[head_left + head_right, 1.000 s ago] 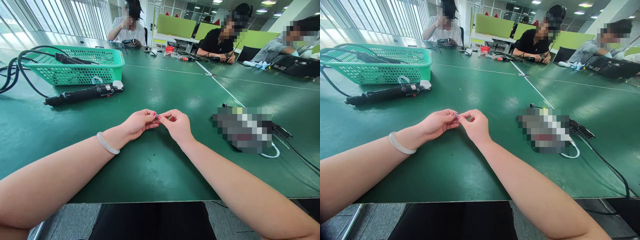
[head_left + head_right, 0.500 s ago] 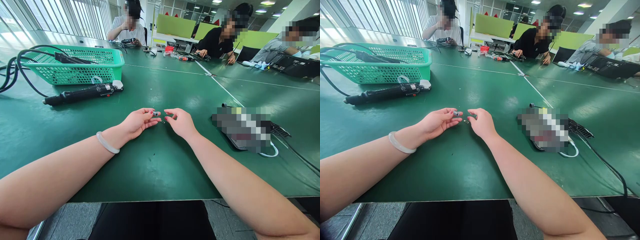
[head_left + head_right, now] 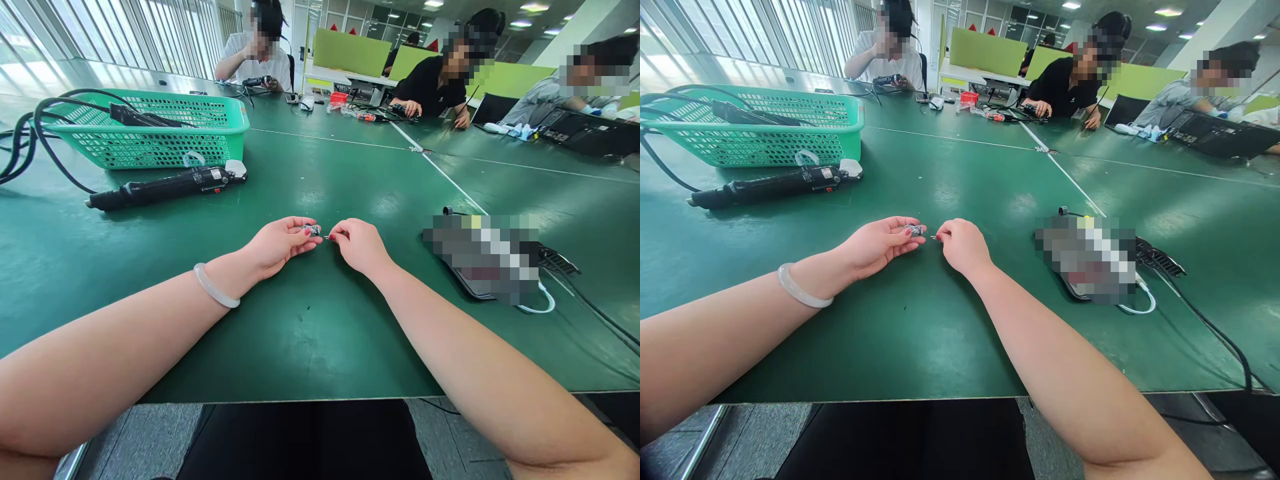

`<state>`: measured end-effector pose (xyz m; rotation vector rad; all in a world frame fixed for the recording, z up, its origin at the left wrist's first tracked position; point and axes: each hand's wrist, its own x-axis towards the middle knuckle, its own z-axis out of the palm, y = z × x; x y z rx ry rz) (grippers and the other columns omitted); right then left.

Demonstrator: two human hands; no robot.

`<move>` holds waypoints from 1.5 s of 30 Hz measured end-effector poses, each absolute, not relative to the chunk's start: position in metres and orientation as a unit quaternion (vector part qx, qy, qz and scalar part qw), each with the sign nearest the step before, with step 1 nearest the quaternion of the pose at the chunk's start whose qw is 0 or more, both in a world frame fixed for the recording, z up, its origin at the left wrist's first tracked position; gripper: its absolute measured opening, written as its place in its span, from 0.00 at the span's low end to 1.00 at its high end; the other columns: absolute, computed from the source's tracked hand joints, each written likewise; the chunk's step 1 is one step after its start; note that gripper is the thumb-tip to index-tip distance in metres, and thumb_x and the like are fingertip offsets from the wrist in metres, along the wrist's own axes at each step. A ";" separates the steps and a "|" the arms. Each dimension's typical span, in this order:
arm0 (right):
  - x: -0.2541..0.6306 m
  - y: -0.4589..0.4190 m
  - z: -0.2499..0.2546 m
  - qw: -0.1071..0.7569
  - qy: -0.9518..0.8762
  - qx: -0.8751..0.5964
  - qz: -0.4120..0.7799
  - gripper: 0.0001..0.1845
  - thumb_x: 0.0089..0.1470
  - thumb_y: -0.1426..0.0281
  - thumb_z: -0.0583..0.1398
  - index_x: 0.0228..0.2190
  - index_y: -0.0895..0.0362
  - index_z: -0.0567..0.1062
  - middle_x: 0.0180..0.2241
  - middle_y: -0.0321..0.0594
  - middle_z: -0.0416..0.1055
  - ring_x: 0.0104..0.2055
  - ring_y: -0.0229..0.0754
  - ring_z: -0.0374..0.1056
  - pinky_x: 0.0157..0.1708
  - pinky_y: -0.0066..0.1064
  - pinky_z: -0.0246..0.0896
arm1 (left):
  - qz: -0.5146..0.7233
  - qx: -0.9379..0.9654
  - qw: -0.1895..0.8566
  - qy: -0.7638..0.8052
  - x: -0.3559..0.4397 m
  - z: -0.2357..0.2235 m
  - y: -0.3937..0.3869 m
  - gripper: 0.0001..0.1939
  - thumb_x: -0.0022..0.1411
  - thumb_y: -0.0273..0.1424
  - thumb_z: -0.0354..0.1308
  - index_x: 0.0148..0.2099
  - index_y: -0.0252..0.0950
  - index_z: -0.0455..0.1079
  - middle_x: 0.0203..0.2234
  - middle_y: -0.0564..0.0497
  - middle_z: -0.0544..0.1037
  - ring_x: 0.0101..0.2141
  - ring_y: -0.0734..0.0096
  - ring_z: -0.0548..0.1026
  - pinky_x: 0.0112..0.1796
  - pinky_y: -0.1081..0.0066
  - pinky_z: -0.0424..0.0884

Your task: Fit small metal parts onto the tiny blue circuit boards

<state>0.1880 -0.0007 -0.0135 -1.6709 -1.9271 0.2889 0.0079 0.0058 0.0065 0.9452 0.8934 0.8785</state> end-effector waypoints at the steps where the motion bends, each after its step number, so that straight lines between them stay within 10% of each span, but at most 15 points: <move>1: 0.188 -0.002 -0.012 0.308 -0.706 -0.624 0.127 0.10 0.54 0.73 0.55 0.26 0.56 0.77 0.30 0.39 0.75 0.33 0.40 0.68 0.35 0.33 0.59 | 0.392 0.429 0.707 0.403 0.008 0.006 0.006 0.07 0.61 0.18 0.53 0.42 0.30 0.68 0.38 0.46 0.77 0.35 0.75 0.78 0.48 0.67 0.71; 24: 0.176 -0.019 -0.003 0.436 -0.787 -0.434 -0.048 0.10 0.58 0.73 0.56 0.29 0.54 0.77 0.30 0.37 0.76 0.34 0.39 0.69 0.37 0.32 0.65 | 0.357 0.460 0.726 0.366 0.005 0.003 0.007 0.08 0.58 0.20 0.58 0.41 0.32 0.68 0.30 0.51 0.77 0.34 0.76 0.77 0.43 0.69 0.70; 37: 0.179 -0.023 0.003 0.469 -0.717 -0.511 0.074 0.04 0.54 0.73 0.58 0.30 0.55 0.74 0.30 0.34 0.76 0.30 0.36 0.68 0.34 0.30 0.64 | 0.353 0.467 0.724 0.365 0.005 0.004 0.006 0.08 0.58 0.19 0.58 0.40 0.31 0.68 0.33 0.50 0.77 0.35 0.75 0.77 0.43 0.69 0.71; 45: 0.198 -0.009 -0.005 0.307 -0.764 -0.567 -0.022 0.12 0.55 0.74 0.57 0.34 0.53 0.81 0.31 0.41 0.76 0.36 0.42 0.68 0.37 0.35 0.63 | 0.372 0.442 0.723 0.379 0.007 0.008 0.005 0.07 0.59 0.19 0.57 0.40 0.31 0.68 0.35 0.48 0.77 0.33 0.75 0.78 0.41 0.70 0.71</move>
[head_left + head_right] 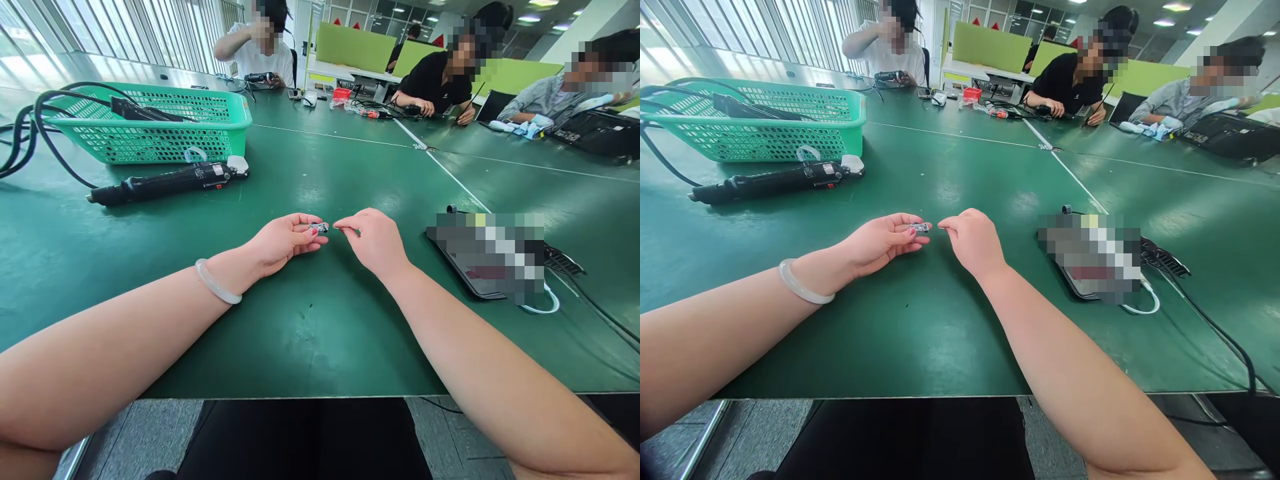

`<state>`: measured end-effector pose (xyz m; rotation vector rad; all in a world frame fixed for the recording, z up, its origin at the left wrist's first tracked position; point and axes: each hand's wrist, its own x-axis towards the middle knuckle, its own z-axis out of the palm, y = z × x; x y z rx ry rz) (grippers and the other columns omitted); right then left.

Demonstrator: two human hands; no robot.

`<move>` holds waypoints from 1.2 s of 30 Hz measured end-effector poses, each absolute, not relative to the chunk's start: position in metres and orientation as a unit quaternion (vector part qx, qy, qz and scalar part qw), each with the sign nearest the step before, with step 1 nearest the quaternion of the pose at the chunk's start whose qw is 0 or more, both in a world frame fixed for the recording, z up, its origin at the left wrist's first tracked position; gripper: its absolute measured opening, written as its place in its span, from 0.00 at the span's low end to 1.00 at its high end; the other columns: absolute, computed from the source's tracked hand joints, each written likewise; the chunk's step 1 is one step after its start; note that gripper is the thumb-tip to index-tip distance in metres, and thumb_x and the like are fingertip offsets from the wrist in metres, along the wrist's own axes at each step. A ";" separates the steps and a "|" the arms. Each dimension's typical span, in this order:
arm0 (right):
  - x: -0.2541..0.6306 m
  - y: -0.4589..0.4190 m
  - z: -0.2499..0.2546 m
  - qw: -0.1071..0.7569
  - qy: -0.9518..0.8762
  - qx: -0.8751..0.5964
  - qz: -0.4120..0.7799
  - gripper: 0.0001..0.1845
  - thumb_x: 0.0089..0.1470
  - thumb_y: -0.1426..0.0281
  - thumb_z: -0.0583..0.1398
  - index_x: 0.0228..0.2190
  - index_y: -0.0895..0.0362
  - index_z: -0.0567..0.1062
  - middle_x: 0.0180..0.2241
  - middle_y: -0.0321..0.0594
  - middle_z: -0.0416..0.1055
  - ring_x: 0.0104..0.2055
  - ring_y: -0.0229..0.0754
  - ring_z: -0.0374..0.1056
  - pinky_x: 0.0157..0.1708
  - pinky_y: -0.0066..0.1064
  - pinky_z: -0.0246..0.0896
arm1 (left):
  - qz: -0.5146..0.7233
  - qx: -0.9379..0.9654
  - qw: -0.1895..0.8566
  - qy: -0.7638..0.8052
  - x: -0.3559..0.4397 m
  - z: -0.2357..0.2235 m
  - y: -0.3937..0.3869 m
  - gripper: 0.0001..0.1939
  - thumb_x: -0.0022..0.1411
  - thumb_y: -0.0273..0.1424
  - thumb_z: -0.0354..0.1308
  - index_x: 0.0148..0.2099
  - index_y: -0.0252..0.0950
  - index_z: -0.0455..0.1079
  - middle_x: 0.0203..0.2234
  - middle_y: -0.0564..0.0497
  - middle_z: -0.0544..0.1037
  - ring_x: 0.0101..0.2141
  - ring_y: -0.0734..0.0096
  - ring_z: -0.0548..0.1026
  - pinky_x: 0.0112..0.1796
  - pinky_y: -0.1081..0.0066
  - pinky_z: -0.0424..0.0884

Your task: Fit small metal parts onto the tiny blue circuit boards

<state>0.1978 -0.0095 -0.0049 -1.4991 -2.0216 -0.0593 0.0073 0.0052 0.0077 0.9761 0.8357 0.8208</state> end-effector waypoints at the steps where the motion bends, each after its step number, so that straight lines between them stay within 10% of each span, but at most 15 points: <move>1: 0.200 -0.008 -0.006 0.267 -0.776 -0.570 -0.039 0.13 0.55 0.75 0.57 0.34 0.53 0.81 0.31 0.42 0.75 0.36 0.43 0.68 0.37 0.36 0.62 | 0.374 0.440 0.721 0.382 0.007 0.008 0.005 0.07 0.59 0.19 0.57 0.40 0.31 0.68 0.36 0.48 0.77 0.33 0.76 0.78 0.40 0.70 0.71; 11: 0.212 -0.009 -0.005 0.138 -0.801 -0.582 -0.041 0.15 0.55 0.75 0.56 0.35 0.50 0.82 0.34 0.40 0.78 0.38 0.45 0.69 0.40 0.39 0.62 | 0.371 0.447 0.717 0.386 0.006 0.007 0.006 0.06 0.60 0.20 0.57 0.40 0.31 0.68 0.41 0.46 0.77 0.34 0.75 0.78 0.40 0.71 0.72; 21: 0.212 -0.006 -0.010 0.168 -0.763 -0.623 -0.032 0.09 0.53 0.73 0.60 0.24 0.55 0.79 0.28 0.40 0.75 0.34 0.43 0.66 0.29 0.35 0.58 | 0.366 0.447 0.721 0.382 0.007 0.005 0.006 0.07 0.59 0.19 0.57 0.40 0.31 0.68 0.36 0.47 0.78 0.34 0.74 0.78 0.42 0.68 0.71; 36: 0.183 -0.030 0.012 0.343 -0.802 -0.486 -0.055 0.10 0.57 0.72 0.56 0.26 0.54 0.75 0.30 0.39 0.74 0.35 0.43 0.64 0.39 0.37 0.61 | 0.327 0.487 0.724 0.364 0.006 0.002 0.006 0.10 0.53 0.20 0.63 0.38 0.31 0.68 0.29 0.49 0.79 0.34 0.74 0.77 0.44 0.66 0.71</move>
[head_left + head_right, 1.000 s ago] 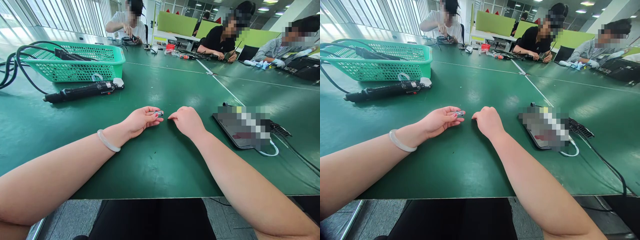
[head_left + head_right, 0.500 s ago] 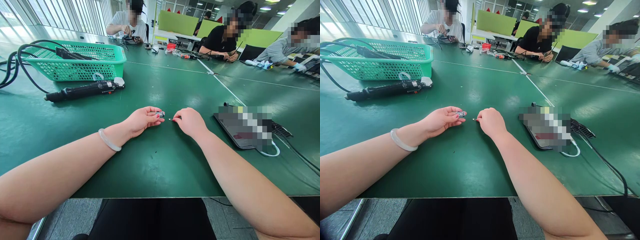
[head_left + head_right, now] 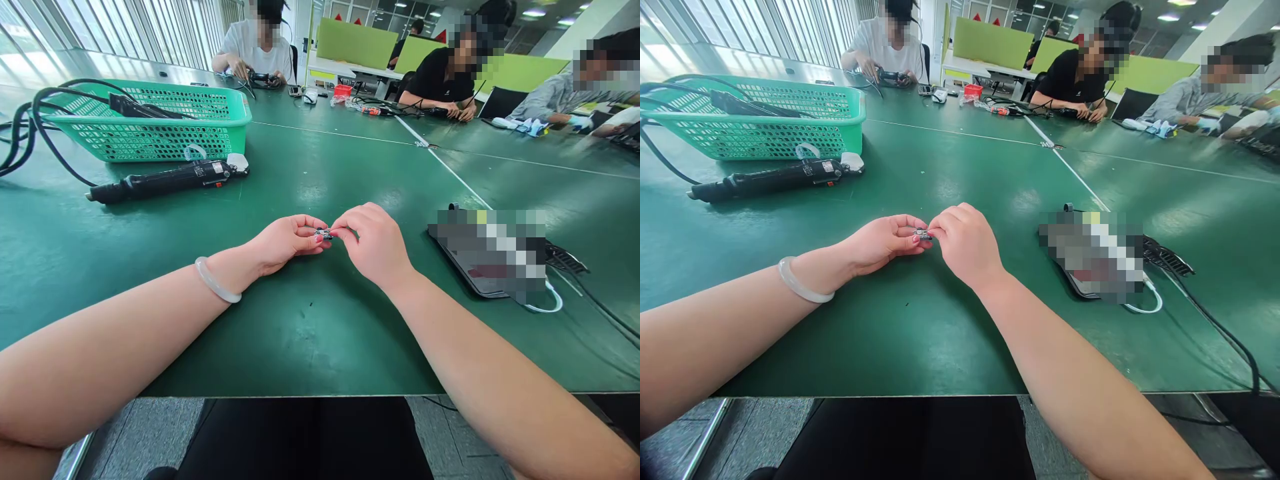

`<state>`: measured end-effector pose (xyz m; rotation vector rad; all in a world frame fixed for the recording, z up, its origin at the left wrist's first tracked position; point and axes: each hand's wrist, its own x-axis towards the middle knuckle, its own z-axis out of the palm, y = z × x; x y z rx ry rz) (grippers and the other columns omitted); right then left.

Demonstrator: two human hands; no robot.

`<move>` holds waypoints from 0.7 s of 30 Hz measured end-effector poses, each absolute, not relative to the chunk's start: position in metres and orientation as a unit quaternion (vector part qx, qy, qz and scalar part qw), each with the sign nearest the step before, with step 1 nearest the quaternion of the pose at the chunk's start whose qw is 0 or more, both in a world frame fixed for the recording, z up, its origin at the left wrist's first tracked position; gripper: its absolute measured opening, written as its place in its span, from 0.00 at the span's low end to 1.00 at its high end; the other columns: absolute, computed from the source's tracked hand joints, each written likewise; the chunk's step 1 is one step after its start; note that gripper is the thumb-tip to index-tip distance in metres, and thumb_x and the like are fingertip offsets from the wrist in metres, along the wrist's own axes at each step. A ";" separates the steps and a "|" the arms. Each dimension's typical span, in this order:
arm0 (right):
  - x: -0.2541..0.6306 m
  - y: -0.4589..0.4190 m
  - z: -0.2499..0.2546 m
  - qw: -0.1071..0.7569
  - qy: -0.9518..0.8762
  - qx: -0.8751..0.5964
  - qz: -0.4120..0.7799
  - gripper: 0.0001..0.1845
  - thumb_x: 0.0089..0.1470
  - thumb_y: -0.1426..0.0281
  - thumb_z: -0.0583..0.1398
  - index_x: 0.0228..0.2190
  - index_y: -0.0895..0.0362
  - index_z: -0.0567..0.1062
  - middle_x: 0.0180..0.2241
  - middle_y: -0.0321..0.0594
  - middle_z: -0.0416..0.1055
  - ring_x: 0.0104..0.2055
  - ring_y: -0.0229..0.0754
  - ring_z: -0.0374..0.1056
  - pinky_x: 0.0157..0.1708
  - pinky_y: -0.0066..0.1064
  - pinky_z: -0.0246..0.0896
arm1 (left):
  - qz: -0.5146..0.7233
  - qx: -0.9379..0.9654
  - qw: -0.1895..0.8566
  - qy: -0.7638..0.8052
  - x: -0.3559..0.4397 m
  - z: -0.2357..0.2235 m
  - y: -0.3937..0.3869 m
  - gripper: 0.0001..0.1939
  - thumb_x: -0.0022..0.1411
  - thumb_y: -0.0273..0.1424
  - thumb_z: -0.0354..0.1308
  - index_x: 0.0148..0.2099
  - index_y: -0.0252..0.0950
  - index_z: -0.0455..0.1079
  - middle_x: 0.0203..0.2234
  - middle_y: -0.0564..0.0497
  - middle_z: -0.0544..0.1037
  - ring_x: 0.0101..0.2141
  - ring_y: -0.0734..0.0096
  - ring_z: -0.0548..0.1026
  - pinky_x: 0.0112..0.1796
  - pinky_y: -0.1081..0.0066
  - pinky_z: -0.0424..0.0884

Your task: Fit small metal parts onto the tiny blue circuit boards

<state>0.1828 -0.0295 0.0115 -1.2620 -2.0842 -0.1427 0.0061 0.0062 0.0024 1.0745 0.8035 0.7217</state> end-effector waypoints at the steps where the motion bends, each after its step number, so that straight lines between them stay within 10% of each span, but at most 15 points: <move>1: 0.182 -0.029 0.011 0.339 -0.804 -0.486 -0.052 0.10 0.57 0.72 0.56 0.26 0.54 0.75 0.30 0.39 0.74 0.35 0.43 0.64 0.38 0.37 0.61 | 0.325 0.489 0.725 0.359 0.006 0.002 0.007 0.11 0.52 0.20 0.64 0.38 0.31 0.68 0.29 0.49 0.79 0.34 0.74 0.77 0.44 0.66 0.71; 21: 0.184 -0.031 0.008 0.348 -0.791 -0.502 -0.034 0.05 0.54 0.70 0.60 0.33 0.54 0.77 0.35 0.39 0.77 0.38 0.44 0.67 0.40 0.38 0.62 | 0.323 0.488 0.727 0.358 0.005 0.002 0.007 0.10 0.55 0.21 0.62 0.40 0.32 0.68 0.32 0.48 0.80 0.36 0.73 0.77 0.47 0.64 0.70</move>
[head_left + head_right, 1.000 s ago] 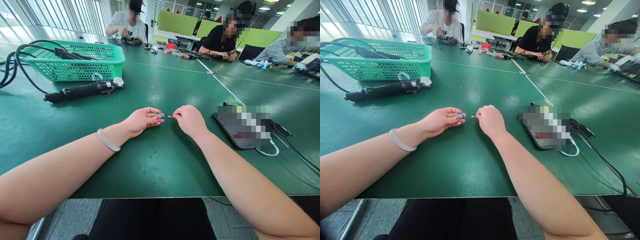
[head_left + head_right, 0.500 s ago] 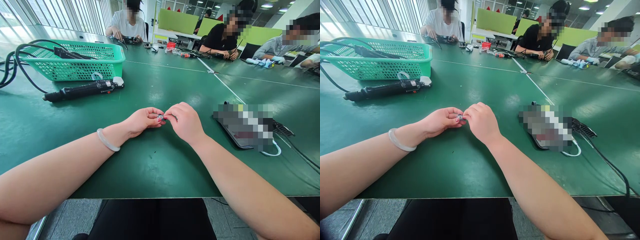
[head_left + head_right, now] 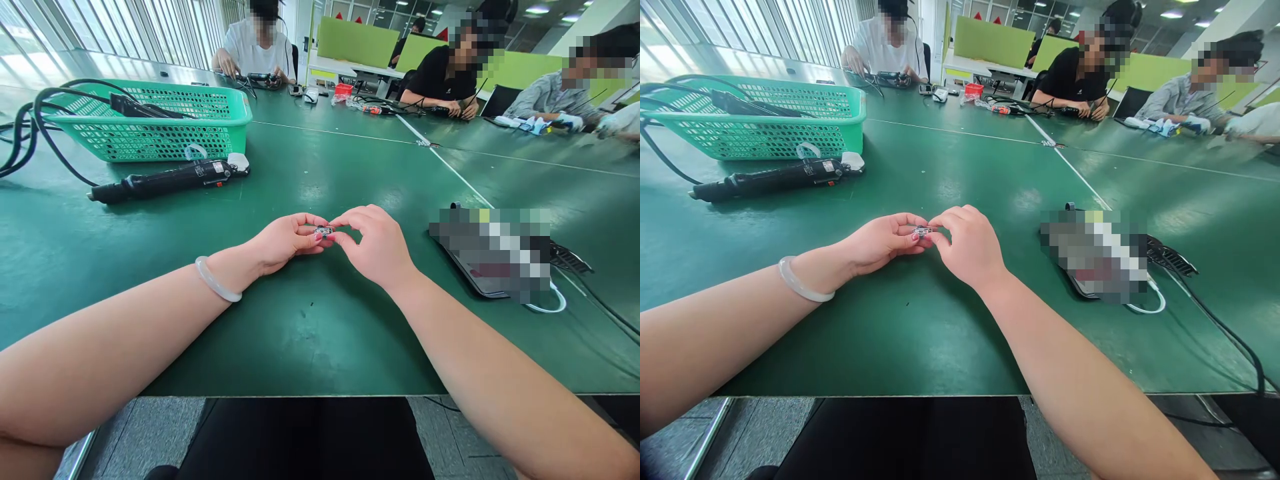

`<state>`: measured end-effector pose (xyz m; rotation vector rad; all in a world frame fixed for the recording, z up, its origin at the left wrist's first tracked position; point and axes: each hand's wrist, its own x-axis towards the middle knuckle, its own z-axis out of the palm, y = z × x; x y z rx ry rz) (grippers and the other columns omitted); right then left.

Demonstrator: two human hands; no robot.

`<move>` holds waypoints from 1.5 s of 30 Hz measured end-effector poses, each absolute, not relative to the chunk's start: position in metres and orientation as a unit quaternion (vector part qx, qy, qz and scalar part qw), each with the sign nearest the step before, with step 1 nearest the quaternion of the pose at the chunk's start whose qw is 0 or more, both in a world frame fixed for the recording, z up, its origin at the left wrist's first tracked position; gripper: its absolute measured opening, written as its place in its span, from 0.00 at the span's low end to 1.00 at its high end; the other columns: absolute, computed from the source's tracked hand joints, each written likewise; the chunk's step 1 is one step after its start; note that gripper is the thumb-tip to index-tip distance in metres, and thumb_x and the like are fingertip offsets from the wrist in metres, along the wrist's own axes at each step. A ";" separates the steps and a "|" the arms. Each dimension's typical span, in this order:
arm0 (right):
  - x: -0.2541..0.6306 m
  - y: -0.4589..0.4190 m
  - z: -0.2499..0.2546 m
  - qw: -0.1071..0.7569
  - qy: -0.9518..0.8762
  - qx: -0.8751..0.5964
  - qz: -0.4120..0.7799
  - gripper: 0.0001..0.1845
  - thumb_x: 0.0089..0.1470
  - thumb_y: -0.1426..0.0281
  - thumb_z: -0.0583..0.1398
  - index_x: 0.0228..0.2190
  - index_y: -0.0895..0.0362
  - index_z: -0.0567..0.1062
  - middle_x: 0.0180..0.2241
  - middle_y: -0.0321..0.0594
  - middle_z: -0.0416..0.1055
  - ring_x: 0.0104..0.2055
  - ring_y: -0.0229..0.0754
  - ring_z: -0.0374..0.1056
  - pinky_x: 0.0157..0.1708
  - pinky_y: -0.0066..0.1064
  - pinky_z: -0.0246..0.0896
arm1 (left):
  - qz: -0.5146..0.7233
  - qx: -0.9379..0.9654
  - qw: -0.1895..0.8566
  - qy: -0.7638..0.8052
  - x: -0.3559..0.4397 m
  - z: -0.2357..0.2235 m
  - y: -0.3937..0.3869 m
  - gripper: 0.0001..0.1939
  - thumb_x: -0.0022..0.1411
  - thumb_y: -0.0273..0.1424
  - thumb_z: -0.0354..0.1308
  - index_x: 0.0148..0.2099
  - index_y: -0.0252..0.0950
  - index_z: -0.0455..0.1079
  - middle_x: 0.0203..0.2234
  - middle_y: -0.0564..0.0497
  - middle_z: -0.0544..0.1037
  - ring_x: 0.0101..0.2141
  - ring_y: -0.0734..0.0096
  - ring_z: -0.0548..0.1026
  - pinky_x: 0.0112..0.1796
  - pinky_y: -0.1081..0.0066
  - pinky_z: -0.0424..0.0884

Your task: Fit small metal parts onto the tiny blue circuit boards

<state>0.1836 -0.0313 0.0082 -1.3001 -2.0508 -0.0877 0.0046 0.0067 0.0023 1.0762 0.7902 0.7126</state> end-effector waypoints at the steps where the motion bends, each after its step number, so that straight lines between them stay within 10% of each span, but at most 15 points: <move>1: 0.184 -0.031 0.008 0.346 -0.790 -0.505 -0.028 0.05 0.53 0.69 0.61 0.33 0.54 0.77 0.36 0.39 0.77 0.39 0.44 0.67 0.40 0.38 0.62 | 0.325 0.486 0.728 0.358 0.005 0.003 0.006 0.11 0.55 0.21 0.61 0.42 0.32 0.68 0.33 0.48 0.80 0.36 0.74 0.77 0.48 0.64 0.70; 21: 0.180 -0.014 -0.012 0.347 -0.745 -0.565 0.070 0.05 0.49 0.70 0.63 0.32 0.54 0.77 0.37 0.39 0.72 0.37 0.42 0.67 0.36 0.36 0.63 | 0.323 0.455 0.724 0.405 0.005 0.008 0.006 0.33 0.51 0.12 0.59 0.60 0.26 0.60 0.39 0.41 0.80 0.38 0.71 0.77 0.51 0.64 0.67; 28: 0.168 -0.017 -0.012 0.381 -0.741 -0.547 0.083 0.03 0.48 0.69 0.65 0.28 0.54 0.76 0.36 0.38 0.71 0.38 0.41 0.67 0.38 0.35 0.63 | 0.342 0.445 0.727 0.395 0.007 0.006 0.006 0.12 0.59 0.21 0.57 0.46 0.27 0.73 0.41 0.41 0.78 0.38 0.73 0.76 0.50 0.67 0.69; 37: 0.157 -0.020 -0.014 0.418 -0.758 -0.496 0.065 0.04 0.49 0.68 0.64 0.27 0.54 0.75 0.36 0.38 0.71 0.40 0.40 0.66 0.40 0.35 0.63 | 0.322 0.463 0.710 0.422 -0.005 0.007 0.008 0.09 0.57 0.21 0.56 0.39 0.28 0.77 0.38 0.42 0.80 0.38 0.72 0.77 0.48 0.70 0.71; 41: 0.166 -0.022 -0.010 0.436 -0.750 -0.490 0.085 0.04 0.50 0.67 0.64 0.29 0.54 0.75 0.37 0.38 0.71 0.38 0.40 0.66 0.38 0.34 0.62 | 0.228 0.590 0.547 0.548 -0.040 0.036 0.016 0.12 0.56 0.24 0.57 0.43 0.31 0.75 0.39 0.44 0.80 0.37 0.68 0.79 0.46 0.68 0.71; 45: 0.175 -0.017 -0.010 0.443 -0.713 -0.529 0.126 0.05 0.50 0.65 0.64 0.29 0.53 0.76 0.37 0.38 0.71 0.33 0.38 0.63 0.32 0.33 0.60 | 0.026 0.716 0.156 0.680 -0.089 0.059 0.028 0.18 0.59 0.29 0.52 0.50 0.32 0.73 0.38 0.44 0.81 0.37 0.60 0.78 0.41 0.65 0.69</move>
